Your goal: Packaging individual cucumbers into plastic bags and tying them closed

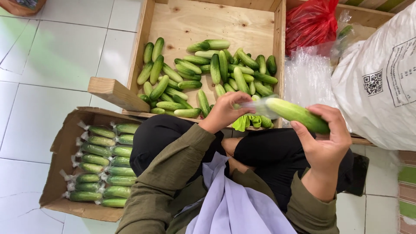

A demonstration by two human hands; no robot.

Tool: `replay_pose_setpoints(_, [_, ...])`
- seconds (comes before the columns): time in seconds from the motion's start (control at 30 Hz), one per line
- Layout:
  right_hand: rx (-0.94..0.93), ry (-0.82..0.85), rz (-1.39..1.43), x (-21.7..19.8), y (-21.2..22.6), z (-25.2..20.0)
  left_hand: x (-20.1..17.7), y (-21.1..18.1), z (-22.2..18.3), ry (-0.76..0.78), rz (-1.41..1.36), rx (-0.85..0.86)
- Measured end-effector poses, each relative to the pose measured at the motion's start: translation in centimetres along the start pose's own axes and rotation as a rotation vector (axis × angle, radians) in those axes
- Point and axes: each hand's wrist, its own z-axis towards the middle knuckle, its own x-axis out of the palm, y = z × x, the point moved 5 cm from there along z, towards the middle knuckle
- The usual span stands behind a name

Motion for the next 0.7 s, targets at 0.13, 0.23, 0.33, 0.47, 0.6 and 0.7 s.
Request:
replay_pose_setpoints(0.13, [0.148,-0.002,0.248,1.9,-0.9,0.2,0.6,0.0,-0.4,0.049,0.104,0.016])
replay_pose_setpoints(0.23, [0.117,0.037,0.263,3.5,-0.1,1.1,0.4,-0.8,-0.5,0.065,0.108,0.013])
replay_pose_setpoints(0.33, [0.080,0.054,0.243,4.8,0.2,1.7,0.5,-2.2,-0.7,0.163,-0.024,0.016])
replay_pose_setpoints(0.47, [-0.020,0.174,0.237,7.1,0.4,1.9,0.8,-1.9,-1.4,0.153,-0.138,-0.078])
replay_pose_setpoints(0.6, [0.051,0.188,0.352,8.8,-0.6,0.6,1.6,-0.4,-1.9,0.058,-0.214,-0.050])
replay_pose_setpoints(0.7, [0.116,0.142,0.384,9.4,-2.6,-0.8,-0.3,-3.3,-1.0,-0.015,-0.316,0.010])
